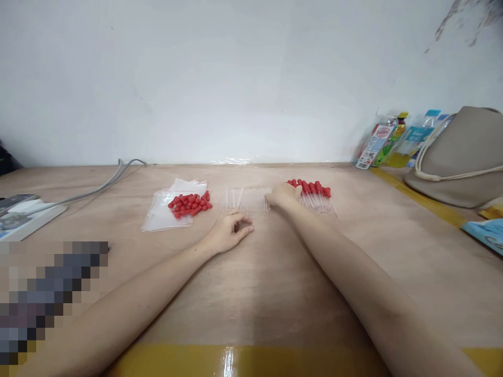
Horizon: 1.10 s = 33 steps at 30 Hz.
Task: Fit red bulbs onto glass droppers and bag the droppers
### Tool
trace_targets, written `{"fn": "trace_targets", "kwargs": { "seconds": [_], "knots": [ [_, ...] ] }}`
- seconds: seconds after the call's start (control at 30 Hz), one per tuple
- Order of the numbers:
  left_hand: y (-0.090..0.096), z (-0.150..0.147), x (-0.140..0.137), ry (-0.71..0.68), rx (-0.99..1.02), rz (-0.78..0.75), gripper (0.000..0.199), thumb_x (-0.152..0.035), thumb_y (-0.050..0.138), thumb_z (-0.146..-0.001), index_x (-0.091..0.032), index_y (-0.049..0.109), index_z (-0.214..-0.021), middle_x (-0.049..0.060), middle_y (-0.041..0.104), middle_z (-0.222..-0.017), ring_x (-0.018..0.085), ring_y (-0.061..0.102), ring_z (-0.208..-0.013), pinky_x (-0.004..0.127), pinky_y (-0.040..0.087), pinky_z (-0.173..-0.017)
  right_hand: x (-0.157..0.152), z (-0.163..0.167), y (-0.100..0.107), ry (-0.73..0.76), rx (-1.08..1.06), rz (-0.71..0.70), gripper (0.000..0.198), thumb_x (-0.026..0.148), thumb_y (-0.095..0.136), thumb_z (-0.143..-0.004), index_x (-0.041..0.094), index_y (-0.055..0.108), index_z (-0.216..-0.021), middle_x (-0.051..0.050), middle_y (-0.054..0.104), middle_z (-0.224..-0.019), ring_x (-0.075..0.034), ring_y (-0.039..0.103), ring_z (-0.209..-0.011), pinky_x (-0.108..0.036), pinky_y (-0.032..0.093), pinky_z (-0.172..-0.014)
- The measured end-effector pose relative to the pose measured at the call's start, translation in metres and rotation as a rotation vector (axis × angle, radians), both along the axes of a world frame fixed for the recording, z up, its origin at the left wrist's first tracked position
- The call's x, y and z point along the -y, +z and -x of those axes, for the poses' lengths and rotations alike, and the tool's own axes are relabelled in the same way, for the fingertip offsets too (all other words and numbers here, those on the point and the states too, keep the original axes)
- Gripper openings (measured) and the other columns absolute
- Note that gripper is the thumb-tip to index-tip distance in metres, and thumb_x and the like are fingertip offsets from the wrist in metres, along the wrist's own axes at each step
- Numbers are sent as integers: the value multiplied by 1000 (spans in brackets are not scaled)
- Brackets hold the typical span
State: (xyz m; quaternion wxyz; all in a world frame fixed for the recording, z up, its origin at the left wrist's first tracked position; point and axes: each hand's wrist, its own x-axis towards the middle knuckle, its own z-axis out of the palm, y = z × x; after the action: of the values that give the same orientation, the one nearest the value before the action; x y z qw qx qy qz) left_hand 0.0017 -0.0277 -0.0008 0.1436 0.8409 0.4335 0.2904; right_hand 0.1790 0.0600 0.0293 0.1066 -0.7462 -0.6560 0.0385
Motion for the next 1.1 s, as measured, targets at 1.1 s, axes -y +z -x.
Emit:
{"fn": "trace_targets", "kwargs": {
  "seconds": [1.1],
  "knots": [
    [56,68,-79,880,-556,-33,40,-49,56,-67,-16,69,-87,20,54,-105,39,40,-106,47,31,-84,87,-59,-41,460,-11,-563,27,28,43,-87,14,59,-104,-7,68,-85,-20,56,-81,-33,24,-75]
  ]
}}
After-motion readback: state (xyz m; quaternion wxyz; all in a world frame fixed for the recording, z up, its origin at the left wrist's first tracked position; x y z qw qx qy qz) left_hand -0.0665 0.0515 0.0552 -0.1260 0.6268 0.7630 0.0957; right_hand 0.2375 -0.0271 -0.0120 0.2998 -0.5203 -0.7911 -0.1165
